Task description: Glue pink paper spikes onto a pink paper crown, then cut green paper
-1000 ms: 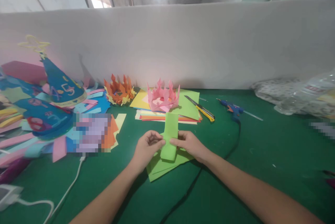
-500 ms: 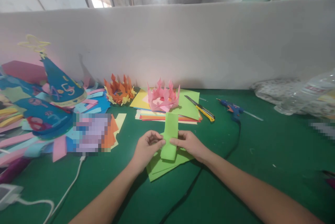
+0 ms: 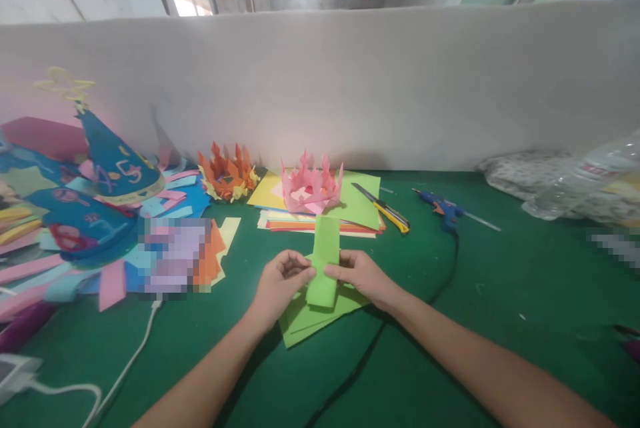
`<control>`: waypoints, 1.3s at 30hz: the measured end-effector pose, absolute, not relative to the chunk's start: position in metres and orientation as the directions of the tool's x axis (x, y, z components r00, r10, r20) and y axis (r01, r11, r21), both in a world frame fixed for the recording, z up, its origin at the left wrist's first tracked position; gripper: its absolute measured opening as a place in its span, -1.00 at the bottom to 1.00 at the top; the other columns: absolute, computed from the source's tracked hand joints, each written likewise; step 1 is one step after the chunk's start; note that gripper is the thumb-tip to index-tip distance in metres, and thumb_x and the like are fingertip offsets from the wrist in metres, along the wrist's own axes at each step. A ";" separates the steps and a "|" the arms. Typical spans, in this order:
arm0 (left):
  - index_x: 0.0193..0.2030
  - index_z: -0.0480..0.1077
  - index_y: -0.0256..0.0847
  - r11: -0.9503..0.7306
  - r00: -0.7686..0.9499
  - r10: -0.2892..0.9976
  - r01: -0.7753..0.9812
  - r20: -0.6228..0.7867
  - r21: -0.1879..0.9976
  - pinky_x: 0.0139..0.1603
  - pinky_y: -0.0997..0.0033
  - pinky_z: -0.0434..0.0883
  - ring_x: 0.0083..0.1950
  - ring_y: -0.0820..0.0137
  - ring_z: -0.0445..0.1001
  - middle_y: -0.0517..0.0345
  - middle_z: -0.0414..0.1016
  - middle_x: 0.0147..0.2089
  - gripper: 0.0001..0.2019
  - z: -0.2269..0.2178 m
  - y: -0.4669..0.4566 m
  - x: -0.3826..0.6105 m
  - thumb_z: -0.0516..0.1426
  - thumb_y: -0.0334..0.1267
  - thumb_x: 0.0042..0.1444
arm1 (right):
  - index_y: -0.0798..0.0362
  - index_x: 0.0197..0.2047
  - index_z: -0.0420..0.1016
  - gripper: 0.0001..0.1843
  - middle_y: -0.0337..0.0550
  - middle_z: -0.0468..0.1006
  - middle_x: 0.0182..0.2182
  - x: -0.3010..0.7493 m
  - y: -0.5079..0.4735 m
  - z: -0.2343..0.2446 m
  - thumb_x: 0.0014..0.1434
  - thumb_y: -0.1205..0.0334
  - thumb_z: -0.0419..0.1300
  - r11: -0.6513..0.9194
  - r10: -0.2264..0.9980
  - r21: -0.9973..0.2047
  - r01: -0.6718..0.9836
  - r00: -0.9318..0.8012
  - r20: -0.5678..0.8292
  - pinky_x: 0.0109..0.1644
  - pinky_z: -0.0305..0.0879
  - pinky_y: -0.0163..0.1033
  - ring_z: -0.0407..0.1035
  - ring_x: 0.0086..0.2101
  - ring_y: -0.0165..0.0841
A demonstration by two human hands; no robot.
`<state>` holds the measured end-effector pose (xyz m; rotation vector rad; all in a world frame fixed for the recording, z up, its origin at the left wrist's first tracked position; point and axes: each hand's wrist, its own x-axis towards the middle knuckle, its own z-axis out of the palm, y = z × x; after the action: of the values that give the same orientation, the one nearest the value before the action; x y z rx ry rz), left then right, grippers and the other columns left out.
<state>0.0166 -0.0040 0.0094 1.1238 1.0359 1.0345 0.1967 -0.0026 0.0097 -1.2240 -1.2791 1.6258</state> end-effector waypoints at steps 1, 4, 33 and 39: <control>-0.43 0.31 -0.24 0.130 0.199 0.974 -0.105 -0.107 0.986 -0.33 0.54 0.35 -0.38 0.53 0.39 0.21 0.43 -0.39 -0.71 0.009 -0.004 0.017 0.31 -0.20 -0.22 | 0.14 -0.20 0.54 -0.50 -0.09 0.58 -0.31 0.197 -0.003 0.009 -0.16 -0.03 0.34 -0.247 0.926 -0.969 0.015 -0.289 -0.241 -0.23 0.31 -0.20 0.43 -0.34 -0.29; -0.44 0.31 -0.25 0.131 0.199 0.974 -0.112 -0.107 0.985 -0.35 0.56 0.34 -0.40 0.54 0.38 0.23 0.42 -0.40 -0.72 0.008 -0.003 0.016 0.31 -0.21 -0.22 | 0.14 -0.20 0.54 -0.50 -0.09 0.58 -0.29 0.197 -0.002 0.009 -0.16 -0.03 0.34 -0.249 0.927 -0.969 0.012 -0.288 -0.241 -0.22 0.31 -0.19 0.44 -0.32 -0.27; -0.15 0.33 -0.27 0.188 0.244 0.960 -0.196 -0.138 0.962 -0.19 0.39 0.41 -0.17 0.34 0.48 -0.03 0.48 -0.05 -0.58 0.015 -0.007 0.015 0.28 -0.14 -0.14 | -0.04 0.09 0.36 -0.26 -0.06 0.51 -0.06 0.205 -0.002 0.004 0.14 -0.34 -0.24 -0.307 0.881 -0.926 -0.219 -0.432 -0.190 0.06 0.25 -0.04 0.37 -0.03 -0.19; -0.17 0.31 -0.28 0.182 0.235 0.963 -0.216 -0.130 0.959 -0.22 0.42 0.42 -0.20 0.36 0.49 -0.03 0.49 -0.07 -0.61 0.014 -0.006 0.015 0.27 -0.15 -0.10 | 0.03 0.14 0.32 -0.29 -0.03 0.47 0.00 0.207 -0.001 -0.001 0.17 -0.29 -0.19 -0.289 0.892 -0.937 -0.194 -0.409 -0.191 0.16 0.13 -0.01 0.30 0.04 -0.18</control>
<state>0.0153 -0.0061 0.0138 1.0187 0.9492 1.0392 0.2074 -0.0010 -0.0014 -0.9770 -1.1593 1.7968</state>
